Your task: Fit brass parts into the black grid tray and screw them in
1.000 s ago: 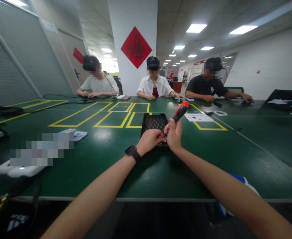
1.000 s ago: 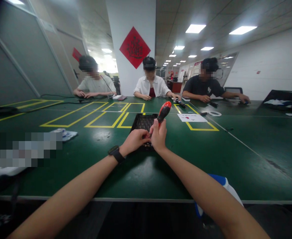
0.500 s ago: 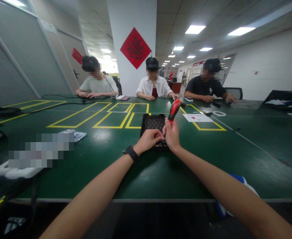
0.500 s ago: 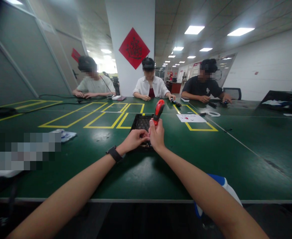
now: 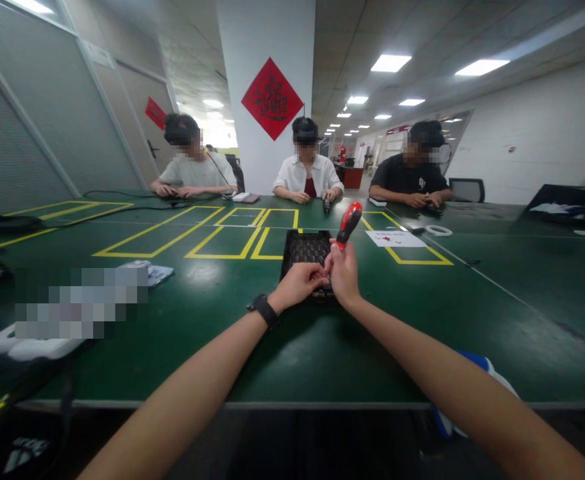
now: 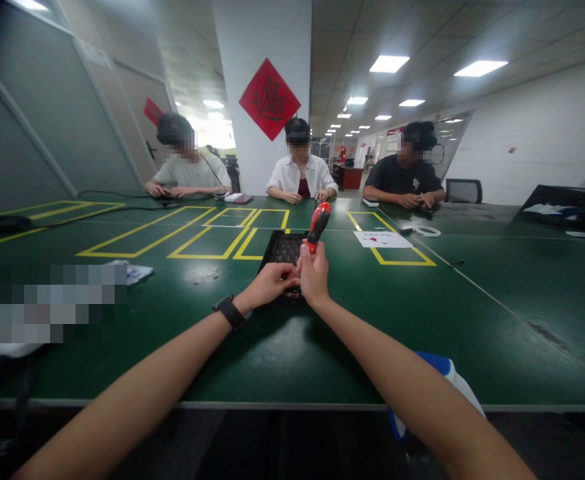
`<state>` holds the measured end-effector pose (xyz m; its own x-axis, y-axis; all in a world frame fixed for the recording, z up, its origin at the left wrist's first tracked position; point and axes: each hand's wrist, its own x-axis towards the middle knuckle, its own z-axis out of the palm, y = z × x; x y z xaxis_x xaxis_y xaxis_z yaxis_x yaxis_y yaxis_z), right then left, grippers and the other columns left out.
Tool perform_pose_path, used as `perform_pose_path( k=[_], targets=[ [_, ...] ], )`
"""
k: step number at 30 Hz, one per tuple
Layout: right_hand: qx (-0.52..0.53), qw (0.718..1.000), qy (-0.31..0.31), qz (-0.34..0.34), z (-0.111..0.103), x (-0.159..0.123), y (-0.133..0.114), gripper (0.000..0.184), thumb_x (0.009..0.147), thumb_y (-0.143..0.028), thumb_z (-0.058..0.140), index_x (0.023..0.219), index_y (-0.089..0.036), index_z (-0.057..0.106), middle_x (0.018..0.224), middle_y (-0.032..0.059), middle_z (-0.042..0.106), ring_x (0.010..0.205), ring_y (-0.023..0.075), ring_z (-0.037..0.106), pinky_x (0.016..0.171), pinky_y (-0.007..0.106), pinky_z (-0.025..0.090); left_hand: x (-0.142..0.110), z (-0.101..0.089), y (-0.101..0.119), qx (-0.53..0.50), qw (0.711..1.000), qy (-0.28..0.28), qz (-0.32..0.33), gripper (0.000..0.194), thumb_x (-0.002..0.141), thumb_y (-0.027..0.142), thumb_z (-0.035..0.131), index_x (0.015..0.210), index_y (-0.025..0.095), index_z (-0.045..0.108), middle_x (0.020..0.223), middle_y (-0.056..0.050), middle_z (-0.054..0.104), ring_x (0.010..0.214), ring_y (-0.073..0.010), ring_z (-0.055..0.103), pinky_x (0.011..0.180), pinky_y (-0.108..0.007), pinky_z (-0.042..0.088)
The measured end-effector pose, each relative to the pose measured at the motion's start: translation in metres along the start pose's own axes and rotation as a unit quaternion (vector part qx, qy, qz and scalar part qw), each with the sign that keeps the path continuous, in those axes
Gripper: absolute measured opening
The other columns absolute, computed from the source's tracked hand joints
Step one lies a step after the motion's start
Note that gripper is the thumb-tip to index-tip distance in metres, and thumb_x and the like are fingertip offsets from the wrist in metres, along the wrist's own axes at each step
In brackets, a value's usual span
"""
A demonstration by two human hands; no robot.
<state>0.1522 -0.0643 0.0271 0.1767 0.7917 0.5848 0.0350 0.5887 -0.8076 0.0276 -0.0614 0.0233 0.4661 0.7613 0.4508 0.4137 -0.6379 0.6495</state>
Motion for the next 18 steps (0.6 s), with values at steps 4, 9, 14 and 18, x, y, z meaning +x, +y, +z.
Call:
perform_pose_path(
  k=[4,9,14,18],
  targets=[
    [0.002,1.0,-0.007,0.006,-0.0007,0.0012,0.0011,0.034,0.088,-0.046,0.036,0.104,-0.019,0.049,0.052,-0.0073,0.044,0.044,0.0074,0.041,0.048,0.02,0.036,-0.0004,-0.0014,0.0017,0.001,1.0,-0.006,0.017,0.015,0.079,0.023,0.053,0.075,0.011,0.061,0.066,0.0,0.06,0.06,-0.0085,0.05,0.06,-0.019,0.037],
    [-0.005,1.0,0.016,-0.001,0.0004,0.0008,0.0019,0.033,0.087,-0.047,0.04,0.102,-0.019,0.049,0.052,-0.0073,0.044,0.044,0.0074,0.042,0.048,0.02,0.037,-0.001,0.0001,-0.0024,-0.005,1.0,0.013,-0.023,0.024,0.072,0.035,0.064,0.077,0.012,0.059,0.068,-0.001,0.06,0.06,-0.0099,0.051,0.057,-0.02,0.039],
    [0.024,0.999,-0.014,0.023,0.0001,0.0022,0.002,0.034,0.087,-0.048,0.037,0.102,-0.019,0.049,0.049,-0.0078,0.044,0.041,0.0071,0.04,0.045,0.019,0.035,-0.0004,-0.0012,-0.0018,0.025,1.0,-0.007,0.006,0.02,0.077,0.031,0.058,0.071,0.012,0.059,0.061,0.002,0.056,0.057,-0.0086,0.047,0.055,-0.02,0.034],
    [0.03,0.999,-0.029,0.033,0.0001,0.0025,0.0002,0.033,0.087,-0.048,0.036,0.097,-0.019,0.05,0.046,-0.0082,0.042,0.039,0.0071,0.038,0.043,0.018,0.035,-0.0002,-0.0026,0.0018,0.043,0.999,-0.023,0.023,0.018,0.081,0.026,0.052,0.072,0.012,0.059,0.063,0.001,0.056,0.059,-0.0088,0.048,0.058,-0.02,0.034]
  ],
)
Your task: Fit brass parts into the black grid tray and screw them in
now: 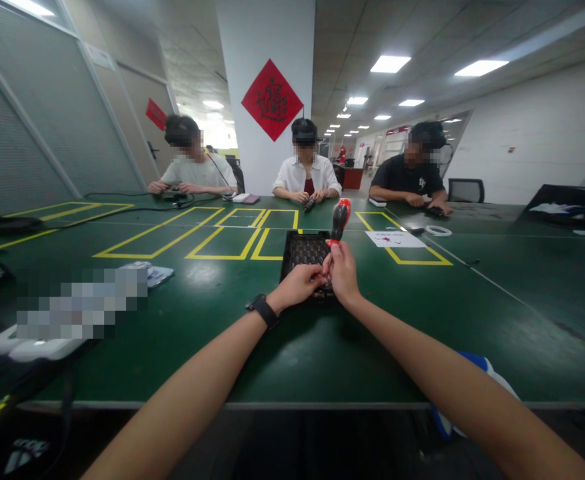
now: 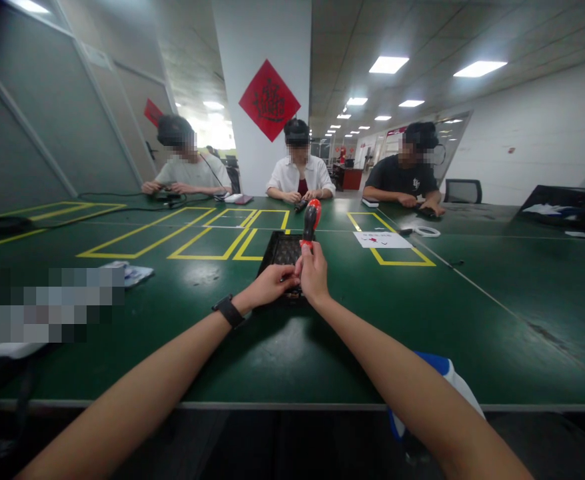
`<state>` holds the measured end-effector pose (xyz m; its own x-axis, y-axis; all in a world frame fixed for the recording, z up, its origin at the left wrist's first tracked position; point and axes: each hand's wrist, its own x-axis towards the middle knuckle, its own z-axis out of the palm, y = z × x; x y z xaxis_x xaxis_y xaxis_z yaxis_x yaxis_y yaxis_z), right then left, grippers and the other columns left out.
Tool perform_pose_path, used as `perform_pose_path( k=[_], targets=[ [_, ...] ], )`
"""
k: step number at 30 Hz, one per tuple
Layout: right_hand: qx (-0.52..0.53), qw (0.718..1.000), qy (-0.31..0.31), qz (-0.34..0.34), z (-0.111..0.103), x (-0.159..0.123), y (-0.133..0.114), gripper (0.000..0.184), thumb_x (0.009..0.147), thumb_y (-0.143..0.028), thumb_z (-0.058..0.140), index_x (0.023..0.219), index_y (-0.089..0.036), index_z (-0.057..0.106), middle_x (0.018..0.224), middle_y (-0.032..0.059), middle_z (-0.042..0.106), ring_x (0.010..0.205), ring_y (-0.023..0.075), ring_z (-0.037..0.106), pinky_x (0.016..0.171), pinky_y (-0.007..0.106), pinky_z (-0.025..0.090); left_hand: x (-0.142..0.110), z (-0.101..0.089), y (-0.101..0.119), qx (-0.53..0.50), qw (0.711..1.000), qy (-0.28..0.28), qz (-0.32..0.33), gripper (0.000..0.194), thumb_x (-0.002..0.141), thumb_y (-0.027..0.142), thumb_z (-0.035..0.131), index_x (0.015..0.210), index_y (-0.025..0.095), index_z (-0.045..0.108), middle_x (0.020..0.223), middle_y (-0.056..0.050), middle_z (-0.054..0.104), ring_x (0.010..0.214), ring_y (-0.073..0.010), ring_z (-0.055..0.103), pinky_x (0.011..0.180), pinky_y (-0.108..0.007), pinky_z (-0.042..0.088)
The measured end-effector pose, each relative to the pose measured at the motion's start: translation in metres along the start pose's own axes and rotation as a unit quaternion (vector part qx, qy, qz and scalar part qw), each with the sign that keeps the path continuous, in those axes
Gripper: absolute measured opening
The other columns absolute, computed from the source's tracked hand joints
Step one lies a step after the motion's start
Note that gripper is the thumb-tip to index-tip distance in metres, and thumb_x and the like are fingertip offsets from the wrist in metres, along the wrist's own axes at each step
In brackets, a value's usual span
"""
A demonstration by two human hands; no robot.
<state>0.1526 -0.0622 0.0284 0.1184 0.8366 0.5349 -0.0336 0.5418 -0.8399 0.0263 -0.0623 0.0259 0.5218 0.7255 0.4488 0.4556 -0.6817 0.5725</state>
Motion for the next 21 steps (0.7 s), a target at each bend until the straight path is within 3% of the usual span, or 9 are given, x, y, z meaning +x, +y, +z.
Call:
perform_pose_path(
  k=[5,12,17,21],
  targets=[
    [0.011,1.0,0.01,-0.018,0.0018,-0.0028,-0.0051,0.027,0.086,-0.045,0.041,0.096,-0.02,0.047,0.049,-0.0079,0.046,0.04,0.0068,0.042,0.043,0.018,0.036,-0.0001,0.0013,-0.0023,0.008,0.999,0.03,-0.033,0.023,0.075,0.035,0.06,0.075,0.012,0.058,0.066,0.001,0.057,0.059,-0.0097,0.048,0.057,-0.02,0.034],
    [0.017,1.0,-0.02,0.004,0.0001,0.0009,-0.0017,0.031,0.087,-0.047,0.037,0.1,-0.02,0.048,0.048,-0.0086,0.044,0.037,0.0069,0.037,0.039,0.018,0.033,0.0001,0.0007,-0.0037,-0.009,1.0,0.004,-0.008,0.018,0.08,0.025,0.052,0.071,0.012,0.06,0.063,0.001,0.058,0.059,-0.0086,0.048,0.058,-0.019,0.034],
    [0.007,1.0,0.016,-0.023,0.001,-0.0012,-0.0034,0.03,0.086,-0.045,0.04,0.097,-0.019,0.048,0.049,-0.0082,0.045,0.041,0.0064,0.041,0.043,0.017,0.035,0.0003,0.0022,-0.0044,-0.024,0.998,0.034,-0.036,0.022,0.075,0.035,0.06,0.077,0.012,0.059,0.068,0.0,0.06,0.06,-0.01,0.05,0.058,-0.02,0.037],
    [0.031,0.999,-0.008,-0.002,0.0012,-0.0004,-0.004,0.031,0.086,-0.047,0.039,0.099,-0.02,0.047,0.048,-0.0085,0.045,0.039,0.0067,0.041,0.042,0.017,0.035,0.0004,0.0026,-0.0057,0.0,0.999,0.033,-0.031,0.023,0.074,0.035,0.06,0.07,0.012,0.059,0.062,0.001,0.056,0.057,-0.0099,0.048,0.055,-0.021,0.034]
  ],
)
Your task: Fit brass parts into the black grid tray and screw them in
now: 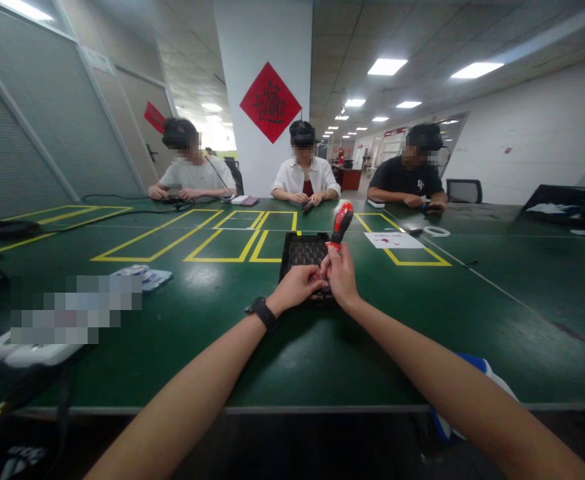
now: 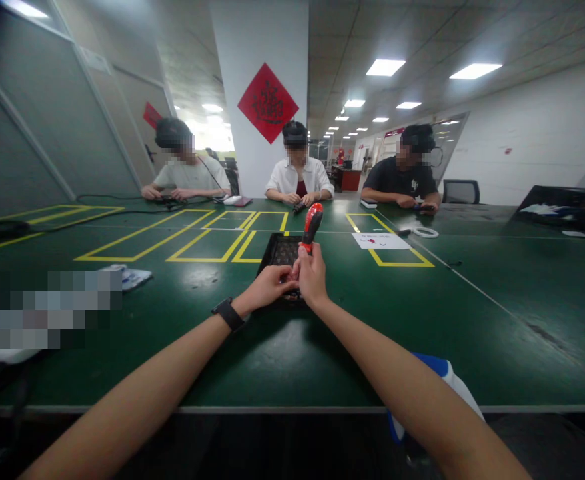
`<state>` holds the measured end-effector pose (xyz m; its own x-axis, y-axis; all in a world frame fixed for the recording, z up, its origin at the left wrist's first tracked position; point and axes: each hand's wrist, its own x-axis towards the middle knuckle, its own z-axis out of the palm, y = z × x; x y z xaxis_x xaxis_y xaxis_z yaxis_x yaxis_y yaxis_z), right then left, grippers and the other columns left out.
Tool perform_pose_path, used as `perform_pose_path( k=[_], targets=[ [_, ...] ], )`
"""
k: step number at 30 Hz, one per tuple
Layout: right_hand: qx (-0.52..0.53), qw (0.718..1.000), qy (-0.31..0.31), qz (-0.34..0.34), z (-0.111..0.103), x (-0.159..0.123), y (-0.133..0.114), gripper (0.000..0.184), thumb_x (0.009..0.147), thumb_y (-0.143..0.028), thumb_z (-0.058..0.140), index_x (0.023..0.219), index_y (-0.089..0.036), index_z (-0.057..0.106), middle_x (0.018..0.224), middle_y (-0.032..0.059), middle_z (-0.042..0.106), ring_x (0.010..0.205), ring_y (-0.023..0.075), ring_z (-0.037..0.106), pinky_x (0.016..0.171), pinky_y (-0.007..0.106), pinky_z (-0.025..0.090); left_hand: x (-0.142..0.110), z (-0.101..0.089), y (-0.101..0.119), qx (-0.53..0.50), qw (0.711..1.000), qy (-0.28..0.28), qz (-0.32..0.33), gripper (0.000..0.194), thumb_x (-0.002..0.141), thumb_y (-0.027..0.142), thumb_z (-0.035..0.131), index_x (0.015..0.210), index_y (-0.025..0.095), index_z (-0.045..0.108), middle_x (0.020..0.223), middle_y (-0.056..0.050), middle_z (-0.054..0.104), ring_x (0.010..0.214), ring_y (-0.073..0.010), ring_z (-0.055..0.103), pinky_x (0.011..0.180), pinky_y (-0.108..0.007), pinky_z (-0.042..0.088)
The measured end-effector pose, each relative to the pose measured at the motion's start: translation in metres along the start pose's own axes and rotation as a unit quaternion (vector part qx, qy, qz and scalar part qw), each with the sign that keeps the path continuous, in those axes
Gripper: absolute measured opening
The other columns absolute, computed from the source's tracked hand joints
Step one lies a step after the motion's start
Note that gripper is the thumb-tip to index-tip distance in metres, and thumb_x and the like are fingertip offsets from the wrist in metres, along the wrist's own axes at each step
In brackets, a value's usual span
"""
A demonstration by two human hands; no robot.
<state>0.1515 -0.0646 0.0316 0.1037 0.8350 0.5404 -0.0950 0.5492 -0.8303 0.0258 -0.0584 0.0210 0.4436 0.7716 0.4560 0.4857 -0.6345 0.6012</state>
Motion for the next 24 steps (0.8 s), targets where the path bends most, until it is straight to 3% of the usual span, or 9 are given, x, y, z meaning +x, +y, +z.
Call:
perform_pose_path(
  k=[5,11,20,24],
  targets=[
    [-0.013,1.0,-0.014,0.014,-0.0009,0.002,0.0018,0.035,0.086,-0.049,0.038,0.1,-0.019,0.049,0.046,-0.0086,0.045,0.036,0.0067,0.037,0.039,0.018,0.033,-0.001,-0.0023,0.0037,-0.011,0.999,-0.029,0.012,0.017,0.079,0.025,0.052,0.071,0.012,0.06,0.065,0.0,0.059,0.06,-0.0094,0.049,0.059,-0.02,0.036],
    [-0.021,1.0,0.009,-0.014,-0.0001,-0.001,-0.0014,0.031,0.086,-0.045,0.04,0.099,-0.019,0.049,0.049,-0.0081,0.046,0.04,0.0063,0.041,0.043,0.017,0.034,-0.0002,-0.0003,0.0014,-0.069,0.997,0.001,-0.029,0.022,0.071,0.032,0.064,0.077,0.012,0.059,0.065,0.001,0.058,0.058,-0.0094,0.05,0.057,-0.02,0.04],
    [-0.015,1.0,-0.017,0.014,-0.0006,0.0012,0.0011,0.035,0.085,-0.049,0.039,0.101,-0.019,0.048,0.047,-0.0088,0.046,0.036,0.0063,0.038,0.038,0.017,0.032,-0.0011,-0.002,0.0035,-0.038,0.999,-0.01,0.021,0.014,0.079,0.02,0.051,0.071,0.011,0.06,0.065,0.0,0.059,0.059,-0.0086,0.05,0.059,-0.019,0.037],
    [-0.021,1.0,0.013,-0.011,0.0,-0.0014,-0.0006,0.033,0.085,-0.047,0.041,0.1,-0.019,0.049,0.05,-0.0079,0.047,0.04,0.0064,0.042,0.043,0.017,0.036,-0.0006,-0.001,0.0041,-0.077,0.997,0.005,-0.004,0.014,0.075,0.026,0.06,0.076,0.012,0.06,0.068,-0.001,0.061,0.061,-0.0097,0.053,0.061,-0.021,0.041]
  ],
)
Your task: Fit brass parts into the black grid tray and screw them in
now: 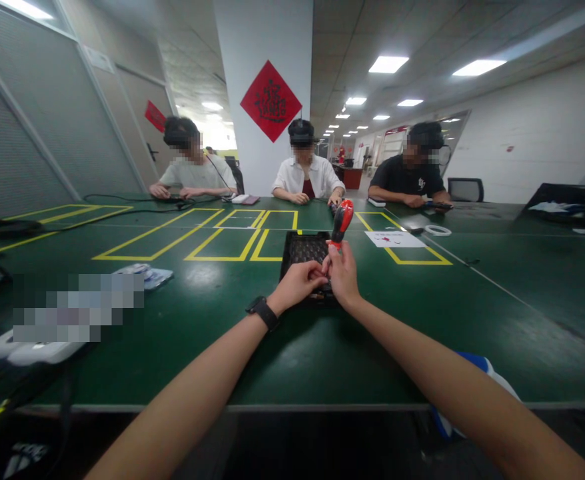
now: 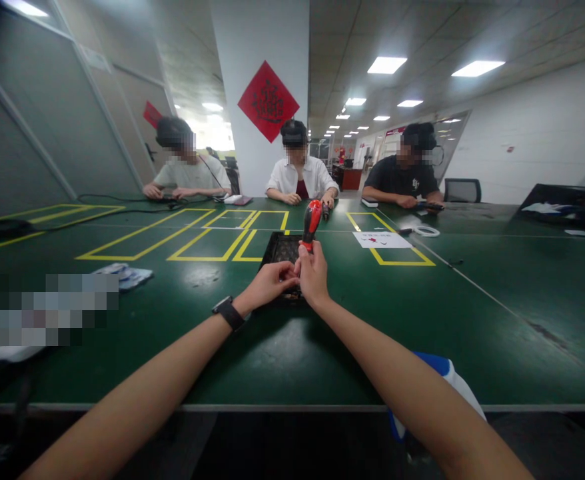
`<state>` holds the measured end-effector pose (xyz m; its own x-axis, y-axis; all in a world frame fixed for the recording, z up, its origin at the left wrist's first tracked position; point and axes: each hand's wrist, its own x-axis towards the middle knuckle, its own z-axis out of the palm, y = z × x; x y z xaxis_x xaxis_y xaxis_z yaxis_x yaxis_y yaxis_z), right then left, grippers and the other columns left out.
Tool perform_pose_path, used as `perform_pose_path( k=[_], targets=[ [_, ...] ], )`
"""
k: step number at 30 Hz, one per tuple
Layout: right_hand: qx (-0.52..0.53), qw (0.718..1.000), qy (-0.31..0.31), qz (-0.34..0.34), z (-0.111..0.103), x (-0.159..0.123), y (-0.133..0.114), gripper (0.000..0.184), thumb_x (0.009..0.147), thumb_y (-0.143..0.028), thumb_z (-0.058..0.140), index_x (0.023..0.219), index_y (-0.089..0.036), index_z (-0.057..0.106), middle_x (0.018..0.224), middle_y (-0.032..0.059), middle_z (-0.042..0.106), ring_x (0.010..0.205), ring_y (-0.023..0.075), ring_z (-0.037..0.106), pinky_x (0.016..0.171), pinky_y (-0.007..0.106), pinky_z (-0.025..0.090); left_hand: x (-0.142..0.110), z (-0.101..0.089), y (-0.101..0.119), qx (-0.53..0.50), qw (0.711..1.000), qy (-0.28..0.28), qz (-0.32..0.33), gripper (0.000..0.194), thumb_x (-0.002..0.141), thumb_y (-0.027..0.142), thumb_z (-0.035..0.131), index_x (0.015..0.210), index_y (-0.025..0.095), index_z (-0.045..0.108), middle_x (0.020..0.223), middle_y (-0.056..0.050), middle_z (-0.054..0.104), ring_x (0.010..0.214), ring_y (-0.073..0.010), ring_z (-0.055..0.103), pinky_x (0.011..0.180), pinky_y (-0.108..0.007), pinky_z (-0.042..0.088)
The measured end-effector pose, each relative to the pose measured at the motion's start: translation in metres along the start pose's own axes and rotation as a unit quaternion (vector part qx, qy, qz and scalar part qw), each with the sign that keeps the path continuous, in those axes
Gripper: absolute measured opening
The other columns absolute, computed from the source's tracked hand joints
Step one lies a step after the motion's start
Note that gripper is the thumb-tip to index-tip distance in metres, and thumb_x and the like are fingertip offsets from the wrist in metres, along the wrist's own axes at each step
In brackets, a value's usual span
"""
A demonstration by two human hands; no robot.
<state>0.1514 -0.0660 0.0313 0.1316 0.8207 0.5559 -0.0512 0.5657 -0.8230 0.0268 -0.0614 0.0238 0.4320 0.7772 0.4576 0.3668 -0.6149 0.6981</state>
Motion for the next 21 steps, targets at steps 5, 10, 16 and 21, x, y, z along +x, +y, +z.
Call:
perform_pose_path(
  k=[5,10,16,21],
  targets=[
    [0.004,1.0,-0.015,-0.001,0.0,0.0,-0.0016,0.032,0.085,-0.046,0.042,0.101,-0.02,0.049,0.049,-0.008,0.046,0.041,0.0072,0.043,0.043,0.018,0.037,0.0005,-0.0003,-0.0009,-0.015,1.0,0.001,-0.028,0.019,0.07,0.03,0.065,0.074,0.011,0.06,0.065,0.0,0.06,0.058,-0.0095,0.052,0.058,-0.021,0.042],
    [0.001,1.0,-0.025,0.012,-0.0012,0.0012,-0.0018,0.034,0.086,-0.046,0.04,0.103,-0.019,0.049,0.047,-0.0083,0.046,0.037,0.0062,0.038,0.039,0.017,0.031,-0.0004,-0.0014,0.0003,-0.019,0.999,-0.032,0.0,0.013,0.077,0.024,0.056,0.074,0.011,0.061,0.066,0.0,0.061,0.06,-0.0091,0.054,0.061,-0.02,0.042],
    [0.006,1.0,-0.011,0.002,0.0,0.0006,-0.0004,0.033,0.085,-0.045,0.042,0.103,-0.019,0.049,0.05,-0.0078,0.046,0.042,0.0068,0.043,0.045,0.018,0.038,0.0006,0.0012,-0.0034,-0.035,0.999,-0.007,-0.019,0.017,0.072,0.028,0.062,0.077,0.012,0.059,0.066,0.001,0.059,0.059,-0.0088,0.052,0.058,-0.019,0.041],
    [0.014,0.999,-0.029,0.003,0.0003,0.0013,-0.0005,0.034,0.085,-0.045,0.042,0.105,-0.019,0.049,0.048,-0.0084,0.045,0.04,0.007,0.042,0.043,0.018,0.036,0.0012,0.0002,-0.0015,-0.029,0.999,-0.004,-0.031,0.017,0.071,0.027,0.063,0.074,0.011,0.058,0.062,0.002,0.056,0.055,-0.0076,0.047,0.055,-0.019,0.039]
  ],
)
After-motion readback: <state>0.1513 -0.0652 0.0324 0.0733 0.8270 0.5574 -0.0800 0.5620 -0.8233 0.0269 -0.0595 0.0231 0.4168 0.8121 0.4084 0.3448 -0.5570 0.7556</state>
